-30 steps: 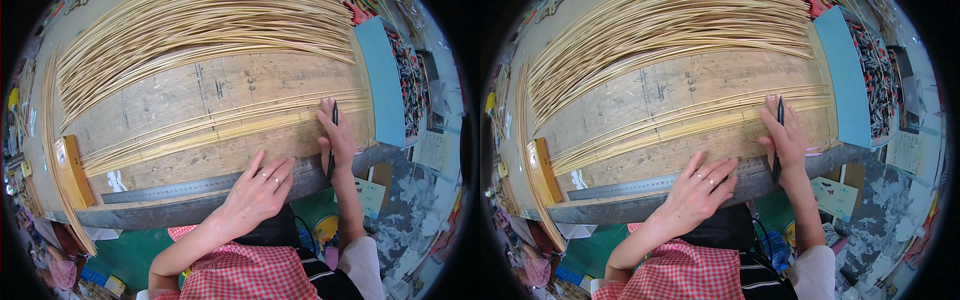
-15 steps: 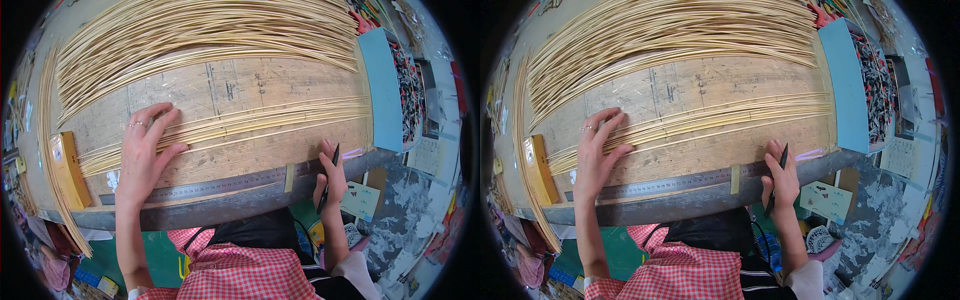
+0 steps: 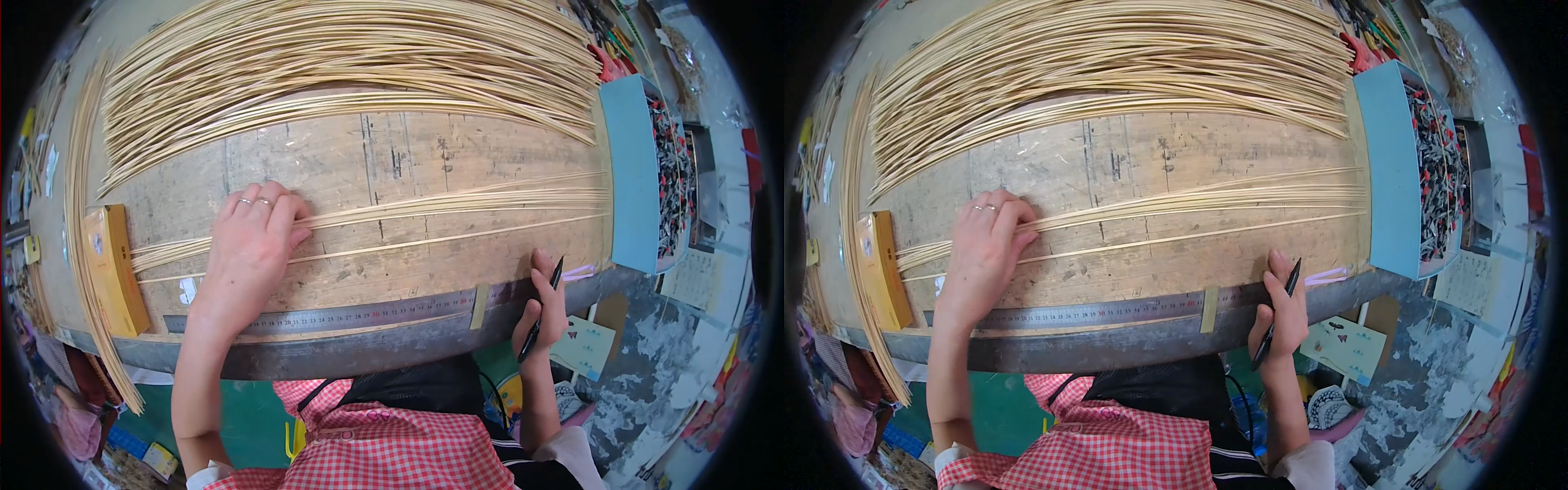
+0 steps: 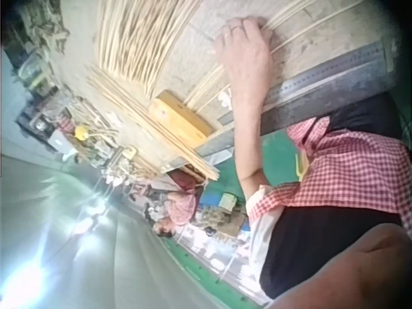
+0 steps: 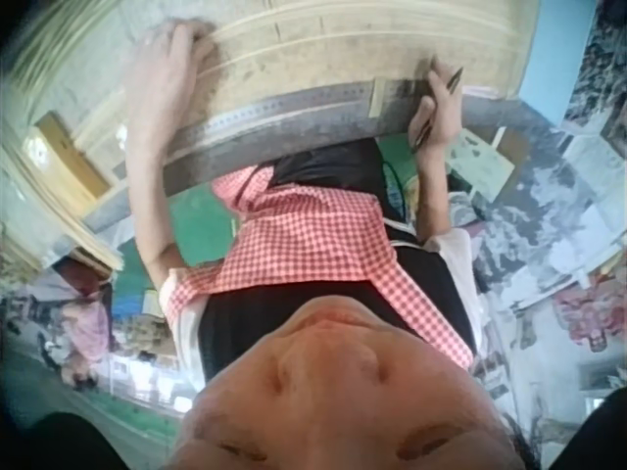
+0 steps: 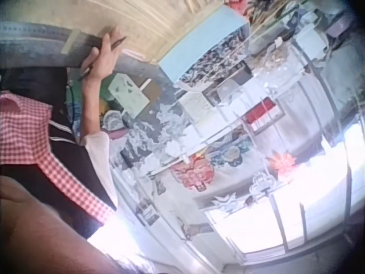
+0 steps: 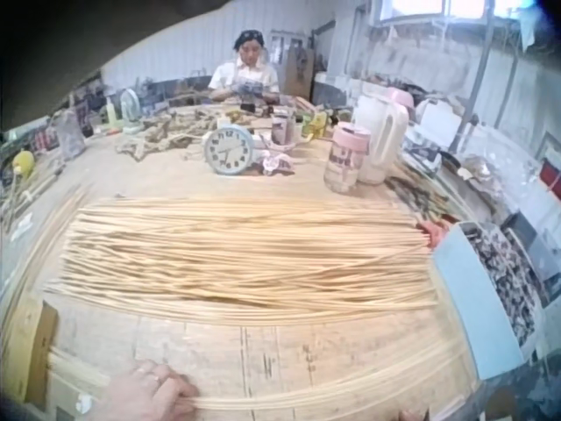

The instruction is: The person measures and marks a bundle of thin bamboo sticks using a metal ruler and a black marker. They align the ruler along the sticks, make marks at specific intervals, and occasionally use a small rectangular block as a guide. The person works methodically, marking multiple sticks in a repetitive sequence.

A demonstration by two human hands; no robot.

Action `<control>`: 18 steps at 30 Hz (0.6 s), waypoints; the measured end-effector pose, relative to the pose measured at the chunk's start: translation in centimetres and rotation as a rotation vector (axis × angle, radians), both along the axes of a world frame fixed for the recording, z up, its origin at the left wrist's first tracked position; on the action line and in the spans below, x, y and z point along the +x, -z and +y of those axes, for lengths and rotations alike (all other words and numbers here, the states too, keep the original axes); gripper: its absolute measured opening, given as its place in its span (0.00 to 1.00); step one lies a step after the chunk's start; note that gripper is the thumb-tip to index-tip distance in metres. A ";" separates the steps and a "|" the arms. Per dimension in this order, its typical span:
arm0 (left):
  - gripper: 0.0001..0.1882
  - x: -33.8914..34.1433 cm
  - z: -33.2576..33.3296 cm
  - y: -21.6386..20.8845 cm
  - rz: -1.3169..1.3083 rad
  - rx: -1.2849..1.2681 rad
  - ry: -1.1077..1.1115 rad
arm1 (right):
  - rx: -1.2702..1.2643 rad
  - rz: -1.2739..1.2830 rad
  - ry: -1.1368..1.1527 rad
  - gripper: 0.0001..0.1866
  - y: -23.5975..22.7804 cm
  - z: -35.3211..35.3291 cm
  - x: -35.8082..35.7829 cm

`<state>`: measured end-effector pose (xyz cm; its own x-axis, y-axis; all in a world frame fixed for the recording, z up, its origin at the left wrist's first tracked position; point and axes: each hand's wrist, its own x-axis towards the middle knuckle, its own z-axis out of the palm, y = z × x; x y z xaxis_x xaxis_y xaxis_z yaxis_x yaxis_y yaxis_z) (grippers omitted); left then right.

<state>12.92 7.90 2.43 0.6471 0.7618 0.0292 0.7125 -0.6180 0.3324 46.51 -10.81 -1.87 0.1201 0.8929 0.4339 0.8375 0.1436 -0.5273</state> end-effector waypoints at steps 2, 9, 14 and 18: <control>0.11 0.3 0.0 0.1 0.037 0.008 0.021 | -0.009 -0.008 0.008 0.20 -0.1 -0.1 0.0; 0.09 -0.2 0.4 0.2 0.088 0.016 0.148 | -0.043 0.010 0.052 0.24 0.0 -0.8 -0.2; 0.10 -0.3 -0.4 0.1 0.137 0.148 0.207 | -0.059 -0.003 0.064 0.23 0.1 -0.9 -0.2; 0.08 -0.1 -0.9 -0.5 0.120 0.081 0.171 | -0.043 -0.016 0.074 0.22 0.3 -1.1 0.0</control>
